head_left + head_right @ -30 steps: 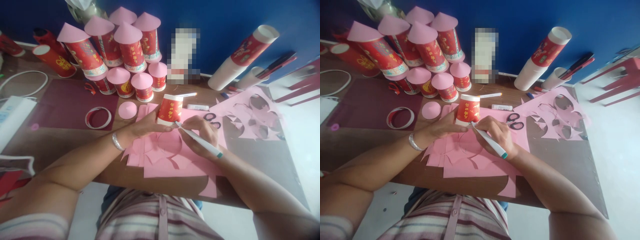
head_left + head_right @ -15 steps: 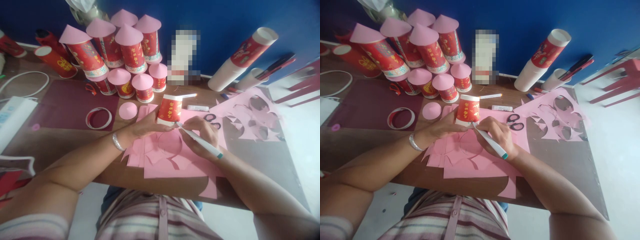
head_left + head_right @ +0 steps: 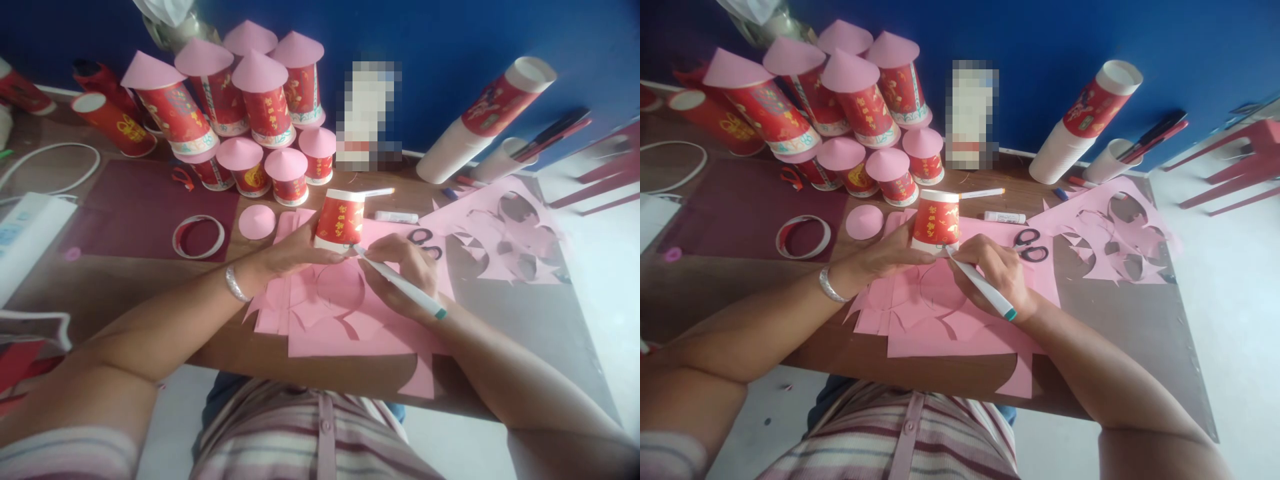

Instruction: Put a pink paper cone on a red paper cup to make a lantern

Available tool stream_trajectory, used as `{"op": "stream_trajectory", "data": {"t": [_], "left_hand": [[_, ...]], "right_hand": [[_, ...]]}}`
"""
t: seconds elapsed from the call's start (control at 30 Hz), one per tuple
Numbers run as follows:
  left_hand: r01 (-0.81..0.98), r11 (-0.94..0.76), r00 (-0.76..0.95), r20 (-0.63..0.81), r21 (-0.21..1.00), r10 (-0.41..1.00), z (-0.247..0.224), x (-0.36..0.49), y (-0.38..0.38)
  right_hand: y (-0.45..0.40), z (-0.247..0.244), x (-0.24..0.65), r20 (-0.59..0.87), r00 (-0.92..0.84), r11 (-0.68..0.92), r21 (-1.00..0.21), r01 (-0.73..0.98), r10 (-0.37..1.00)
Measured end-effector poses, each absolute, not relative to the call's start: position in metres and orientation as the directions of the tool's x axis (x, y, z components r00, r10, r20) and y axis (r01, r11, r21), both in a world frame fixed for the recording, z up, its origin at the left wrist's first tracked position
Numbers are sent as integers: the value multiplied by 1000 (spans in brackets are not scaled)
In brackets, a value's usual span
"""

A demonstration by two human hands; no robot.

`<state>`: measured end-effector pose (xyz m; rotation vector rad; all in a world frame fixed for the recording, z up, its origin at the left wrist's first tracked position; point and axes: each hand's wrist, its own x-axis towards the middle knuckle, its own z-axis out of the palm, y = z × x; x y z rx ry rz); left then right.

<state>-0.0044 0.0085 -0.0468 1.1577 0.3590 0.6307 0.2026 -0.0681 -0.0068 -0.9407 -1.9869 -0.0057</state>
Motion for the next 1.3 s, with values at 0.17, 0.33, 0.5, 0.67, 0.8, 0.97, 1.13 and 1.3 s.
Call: {"op": "stream_trajectory", "data": {"t": [0.17, 0.33, 0.5, 0.67, 0.8, 0.97, 1.13, 1.3], "left_hand": [[-275, 238, 777, 70, 931, 625, -51, -6, 10], [-283, 196, 770, 101, 939, 630, -54, -6, 10], [-282, 212, 779, 94, 935, 620, -51, -6, 9], [-269, 228, 796, 83, 936, 599, -44, -5, 8], [-279, 274, 805, 69, 920, 589, -42, -5, 8], [-287, 269, 790, 69, 919, 609, -44, -5, 7], [-283, 298, 793, 47, 911, 608, -43, -5, 7], [-297, 313, 786, 45, 902, 616, -36, -4, 5]], "right_hand": [[-69, -6, 203, 727, -284, 694, -350, 630, 625], [-69, -5, 204, 733, -296, 707, -341, 619, 612], [-69, -4, 204, 720, -302, 703, -351, 618, 625], [-67, -7, 205, 744, -299, 722, -339, 602, 598], [-66, -7, 205, 753, -301, 730, -328, 600, 585], [-66, -7, 206, 745, -291, 708, -328, 625, 601], [-67, -8, 206, 739, -273, 693, -344, 633, 616], [-68, -8, 205, 733, -263, 684, -357, 636, 628]]}}
